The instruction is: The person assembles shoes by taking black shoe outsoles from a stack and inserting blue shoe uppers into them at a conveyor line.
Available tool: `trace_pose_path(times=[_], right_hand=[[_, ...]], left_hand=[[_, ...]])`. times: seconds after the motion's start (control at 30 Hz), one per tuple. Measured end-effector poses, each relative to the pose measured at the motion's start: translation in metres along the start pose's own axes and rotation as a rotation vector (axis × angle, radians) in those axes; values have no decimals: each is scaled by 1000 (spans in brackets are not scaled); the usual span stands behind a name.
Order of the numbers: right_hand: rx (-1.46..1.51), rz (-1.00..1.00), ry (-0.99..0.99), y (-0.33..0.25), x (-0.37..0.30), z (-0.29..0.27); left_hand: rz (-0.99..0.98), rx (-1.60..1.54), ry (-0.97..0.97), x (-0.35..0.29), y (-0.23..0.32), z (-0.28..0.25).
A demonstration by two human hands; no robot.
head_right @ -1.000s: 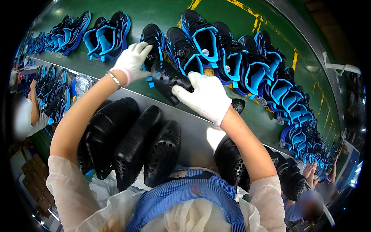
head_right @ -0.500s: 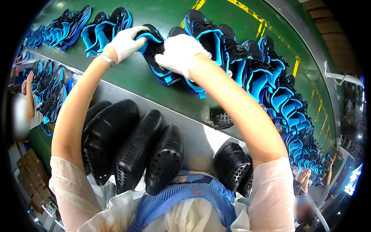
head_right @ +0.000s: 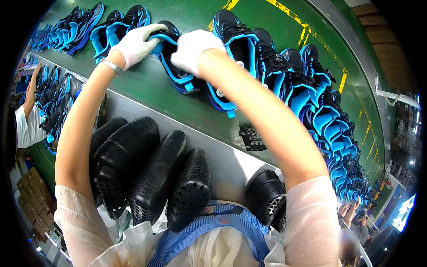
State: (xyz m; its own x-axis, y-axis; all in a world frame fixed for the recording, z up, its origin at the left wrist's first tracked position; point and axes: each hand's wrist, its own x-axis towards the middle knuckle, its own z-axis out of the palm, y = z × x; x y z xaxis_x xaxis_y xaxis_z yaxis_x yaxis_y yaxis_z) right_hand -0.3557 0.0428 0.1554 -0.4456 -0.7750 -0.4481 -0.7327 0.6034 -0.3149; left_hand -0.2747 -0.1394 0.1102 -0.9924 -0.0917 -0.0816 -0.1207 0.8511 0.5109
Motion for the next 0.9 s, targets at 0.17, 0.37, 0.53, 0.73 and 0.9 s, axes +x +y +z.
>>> trace_pose_path(times=[0.17, 0.37, 0.53, 0.73, 0.9], right_hand=[[50, 17, 289, -21, 27, 54], [81, 94, 137, -11, 51, 48], [-404, -216, 43, -29, 37, 25], [-373, -202, 59, -36, 61, 47], [-432, -202, 82, -15, 72, 35]], left_hand=[[-30, 24, 127, 7, 16, 3], [-177, 232, -289, -20, 51, -11], [-117, -15, -408, -50, 50, 34], [-30, -68, -505, -37, -3, 94], [-251, 164, -663, -11, 39, 70]])
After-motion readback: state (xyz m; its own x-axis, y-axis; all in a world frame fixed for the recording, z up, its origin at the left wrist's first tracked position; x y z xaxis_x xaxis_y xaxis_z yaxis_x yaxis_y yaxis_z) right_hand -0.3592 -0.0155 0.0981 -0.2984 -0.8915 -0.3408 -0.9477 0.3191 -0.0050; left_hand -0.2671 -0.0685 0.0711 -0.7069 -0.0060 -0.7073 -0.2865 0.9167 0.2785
